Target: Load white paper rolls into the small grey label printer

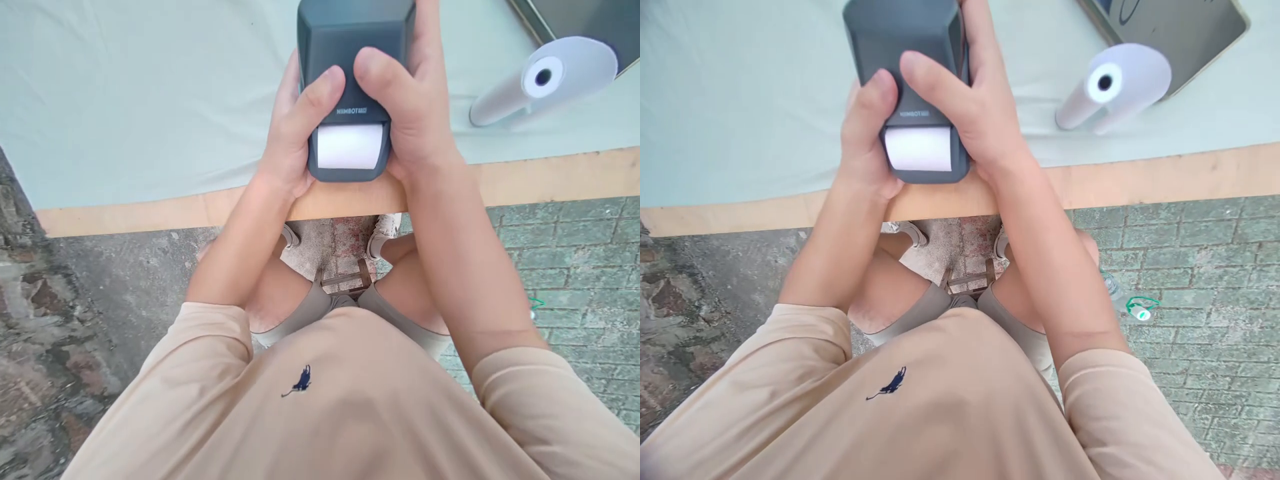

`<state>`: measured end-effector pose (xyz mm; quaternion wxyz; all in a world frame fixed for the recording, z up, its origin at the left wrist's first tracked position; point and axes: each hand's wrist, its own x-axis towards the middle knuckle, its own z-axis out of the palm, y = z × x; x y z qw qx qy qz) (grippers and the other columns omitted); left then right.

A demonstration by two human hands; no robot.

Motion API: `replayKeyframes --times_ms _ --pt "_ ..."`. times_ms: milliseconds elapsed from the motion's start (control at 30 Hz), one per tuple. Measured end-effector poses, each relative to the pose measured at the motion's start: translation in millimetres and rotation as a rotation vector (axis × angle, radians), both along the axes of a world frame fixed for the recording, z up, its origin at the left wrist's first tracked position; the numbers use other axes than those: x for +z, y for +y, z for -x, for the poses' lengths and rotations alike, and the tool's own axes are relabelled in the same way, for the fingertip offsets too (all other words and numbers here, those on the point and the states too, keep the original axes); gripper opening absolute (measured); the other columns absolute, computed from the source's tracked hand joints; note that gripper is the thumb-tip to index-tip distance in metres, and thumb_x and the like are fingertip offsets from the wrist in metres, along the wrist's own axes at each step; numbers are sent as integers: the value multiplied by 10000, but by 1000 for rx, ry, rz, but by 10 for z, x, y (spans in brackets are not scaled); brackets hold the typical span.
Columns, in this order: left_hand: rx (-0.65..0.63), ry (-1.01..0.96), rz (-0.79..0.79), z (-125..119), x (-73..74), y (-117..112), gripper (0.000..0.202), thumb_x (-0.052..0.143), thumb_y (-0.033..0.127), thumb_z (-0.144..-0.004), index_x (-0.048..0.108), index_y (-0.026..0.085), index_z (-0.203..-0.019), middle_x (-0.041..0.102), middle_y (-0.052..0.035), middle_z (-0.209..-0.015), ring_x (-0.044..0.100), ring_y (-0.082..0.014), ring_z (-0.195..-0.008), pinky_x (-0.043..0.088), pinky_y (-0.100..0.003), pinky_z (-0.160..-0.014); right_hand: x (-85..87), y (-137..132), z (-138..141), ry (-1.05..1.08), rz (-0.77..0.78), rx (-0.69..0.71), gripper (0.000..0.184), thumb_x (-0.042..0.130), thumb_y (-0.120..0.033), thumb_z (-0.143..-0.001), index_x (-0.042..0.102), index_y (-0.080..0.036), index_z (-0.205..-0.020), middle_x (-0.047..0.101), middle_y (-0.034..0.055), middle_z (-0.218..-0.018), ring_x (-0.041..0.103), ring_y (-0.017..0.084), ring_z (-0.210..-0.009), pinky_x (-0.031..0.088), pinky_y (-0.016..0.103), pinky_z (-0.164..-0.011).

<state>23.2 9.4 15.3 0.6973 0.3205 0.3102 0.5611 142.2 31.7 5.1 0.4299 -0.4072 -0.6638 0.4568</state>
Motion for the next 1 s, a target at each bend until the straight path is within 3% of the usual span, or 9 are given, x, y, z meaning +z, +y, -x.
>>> replayKeyframes --times_ms 100,167,300,500,633,700,833,1000 --pt "-1 22 82 49 68 -65 92 484 246 -755 514 266 -841 633 -7 -914 460 -200 -1180 453 -324 -897 136 -60 55 231 157 25 348 473 -314 -757 297 -291 -1056 463 -30 -973 450 62 -875 430 239 -845" --pt "-3 7 120 98 136 -116 144 472 280 -769 500 254 -907 608 -12 -988 448 -211 -1191 444 -317 -910 284 -121 91 176 224 38 357 497 -283 -744 324 -265 -1055 457 -12 -1002 448 65 -879 431 222 -817" --pt "32 -2 18 201 196 -135 186 490 235 -746 492 278 -927 595 -13 -962 443 -211 -1190 444 -308 -892 447 -162 168 212 217 82 403 516 -256 -722 317 -237 -1073 430 1 -1047 446 58 -875 436 194 -807" --pt "-13 9 69 367 -6 -23 155 522 256 -749 508 262 -902 614 -26 -893 539 -206 -1052 483 -303 -764 266 -76 322 249 308 78 367 474 -312 -750 299 -239 -1064 460 -1 -947 460 57 -830 440 199 -755" --pt "-41 -43 138 454 -48 -12 259 372 392 -768 542 247 -897 607 -27 -878 537 -215 -1057 487 -312 -757 231 -47 357 281 385 101 341 456 -323 -756 307 -250 -1054 470 -14 -948 461 40 -789 442 177 -728" --pt "-39 -76 166 484 -66 -10 322 286 360 -755 551 224 -876 599 -28 -865 541 -212 -1045 493 -315 -747 258 -47 358 314 440 125 308 394 -335 -777 299 -258 -1060 484 -16 -957 475 40 -785 441 172 -704" --pt "-2 -62 178 516 -178 -1 218 336 264 -717 542 192 -704 592 -28 -799 557 -184 -968 493 -280 -755 318 -65 342 372 484 130 325 266 -356 -774 312 -272 -1084 499 -5 -977 498 72 -839 438 204 -721" --pt "95 -18 236 515 -299 -24 173 379 256 -739 519 189 -663 554 -9 -688 578 -150 -877 492 -257 -753 268 -60 240 288 460 137 488 369 -308 -676 309 -300 -1159 489 -18 -996 481 78 -867 430 205 -768"
